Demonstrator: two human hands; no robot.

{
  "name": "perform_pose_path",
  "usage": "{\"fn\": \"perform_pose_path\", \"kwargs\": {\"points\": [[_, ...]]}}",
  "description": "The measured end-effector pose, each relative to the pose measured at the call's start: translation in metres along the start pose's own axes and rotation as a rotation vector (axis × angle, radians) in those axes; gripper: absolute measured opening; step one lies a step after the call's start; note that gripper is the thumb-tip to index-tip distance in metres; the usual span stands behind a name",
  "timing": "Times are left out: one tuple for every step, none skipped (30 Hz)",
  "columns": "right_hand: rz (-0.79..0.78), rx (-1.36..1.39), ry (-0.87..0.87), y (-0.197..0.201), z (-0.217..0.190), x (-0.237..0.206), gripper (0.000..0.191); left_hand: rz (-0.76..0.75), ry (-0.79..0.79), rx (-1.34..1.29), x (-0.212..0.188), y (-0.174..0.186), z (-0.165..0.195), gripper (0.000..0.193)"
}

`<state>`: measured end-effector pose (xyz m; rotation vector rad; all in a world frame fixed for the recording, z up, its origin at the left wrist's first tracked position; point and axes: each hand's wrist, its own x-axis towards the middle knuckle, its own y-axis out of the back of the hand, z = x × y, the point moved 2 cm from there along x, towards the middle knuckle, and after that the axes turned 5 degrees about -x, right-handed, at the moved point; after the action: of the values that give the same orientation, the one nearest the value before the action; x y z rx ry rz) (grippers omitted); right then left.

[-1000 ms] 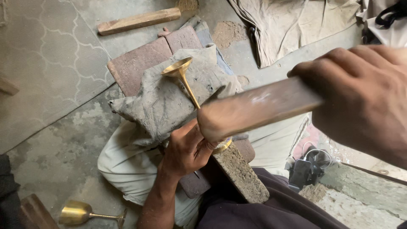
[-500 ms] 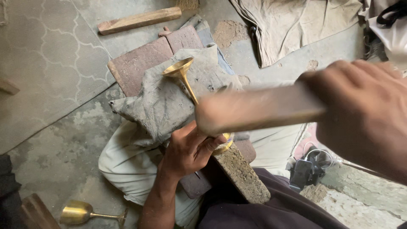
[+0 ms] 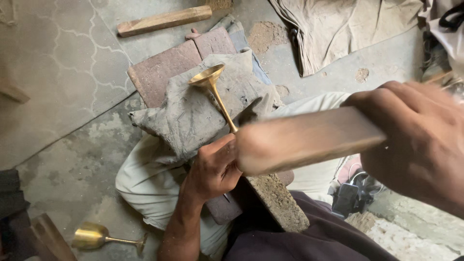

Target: The person sits on the floor and shapes a brass goblet-like object held against a brick support, holding a punch against the metal and striking it repeatedly with a wooden mallet, repositioning the punch and rotating the object between strikes.

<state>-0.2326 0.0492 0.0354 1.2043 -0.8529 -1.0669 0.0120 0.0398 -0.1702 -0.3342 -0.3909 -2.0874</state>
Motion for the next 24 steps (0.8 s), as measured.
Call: {"fn": "perform_pose_path", "kwargs": {"points": [[-0.036, -0.111, 0.02, 0.001, -0.001, 0.001, 0.034, 0.002, -0.037, 0.003, 0.001, 0.0, 0.002, 0.026], [-0.071, -0.22, 0.038, 0.002, -0.001, 0.001, 0.034, 0.003, -0.072, 0.007, 0.003, 0.0, 0.004, 0.022], [-0.103, -0.331, 0.052, 0.002, -0.002, 0.0, 0.033, 0.023, -0.101, -0.016, 0.005, 0.0, 0.006, 0.026], [-0.047, -0.238, 0.031, 0.002, -0.001, -0.001, 0.032, 0.042, -0.131, -0.039, 0.006, 0.0, 0.007, 0.032], [0.003, -0.142, 0.013, 0.001, -0.001, -0.004, 0.031, 0.063, -0.156, -0.062, 0.007, 0.001, 0.009, 0.038], [0.049, -0.044, -0.006, -0.001, 0.0, -0.008, 0.03, 0.042, -0.117, -0.038, 0.008, 0.0, 0.009, 0.03], [0.085, -0.079, -0.007, -0.005, 0.001, -0.013, 0.026, 0.021, -0.081, -0.012, 0.007, 0.0, 0.01, 0.022], [0.122, -0.115, -0.006, -0.012, 0.002, -0.018, 0.022, 0.003, -0.046, 0.014, 0.005, 0.0, 0.011, 0.015], [0.158, -0.148, -0.002, -0.02, 0.004, -0.025, 0.019, 0.066, -0.035, -0.025, 0.002, 0.002, 0.013, 0.014], [0.191, -0.055, -0.064, -0.029, 0.009, -0.033, 0.02, 0.13, -0.025, -0.065, -0.003, 0.004, 0.015, 0.013], [0.225, 0.038, -0.121, -0.041, 0.015, -0.039, 0.021, 0.199, -0.018, -0.101, -0.01, 0.005, 0.017, 0.013], [0.244, 0.214, -0.21, -0.058, 0.021, -0.045, 0.024, 0.372, 0.013, -0.235, -0.02, 0.009, 0.019, 0.018], [0.28, 0.392, -0.297, -0.076, 0.029, -0.051, 0.027, 0.543, 0.039, -0.371, -0.031, 0.011, 0.021, 0.023], [0.285, 0.65, -0.422, -0.098, 0.037, -0.057, 0.033, 0.71, 0.061, -0.511, -0.044, 0.013, 0.023, 0.029], [0.238, 0.823, -0.501, -0.123, 0.044, -0.061, 0.04, 0.803, 0.116, -0.449, -0.056, 0.013, 0.025, 0.03], [0.184, 0.995, -0.583, -0.149, 0.049, -0.066, 0.047, 0.894, 0.172, -0.387, -0.069, 0.013, 0.028, 0.031], [0.057, 0.869, -0.726, -0.175, 0.053, -0.073, 0.046, 0.98, 0.227, -0.323, -0.082, 0.012, 0.03, 0.032], [-0.068, 0.736, -0.863, -0.2, 0.055, -0.083, 0.044, 1.015, 0.307, -0.305, -0.093, 0.009, 0.032, 0.031], [-0.058, 0.787, -0.89, -0.222, 0.055, -0.092, 0.043, 1.051, 0.387, -0.286, -0.103, 0.007, 0.034, 0.031], [-0.05, 0.839, -0.914, -0.241, 0.055, -0.102, 0.042, 1.088, 0.466, -0.267, -0.111, 0.004, 0.035, 0.03], [-0.043, 0.805, -0.907, -0.257, 0.054, -0.111, 0.042, 1.092, 0.483, -0.249, -0.117, 0.001, 0.038, 0.031], [-0.036, 0.771, -0.903, -0.27, 0.054, -0.118, 0.042, 1.093, 0.502, -0.231, -0.122, -0.003, 0.041, 0.031], [-0.026, 0.736, -0.904, -0.279, 0.055, -0.124, 0.042, 1.09, 0.521, -0.216, -0.124, -0.006, 0.043, 0.031], [-0.025, 0.764, -0.896, -0.286, 0.057, -0.127, 0.043, 1.071, 0.503, -0.197, -0.124, -0.008, 0.046, 0.031]]}}
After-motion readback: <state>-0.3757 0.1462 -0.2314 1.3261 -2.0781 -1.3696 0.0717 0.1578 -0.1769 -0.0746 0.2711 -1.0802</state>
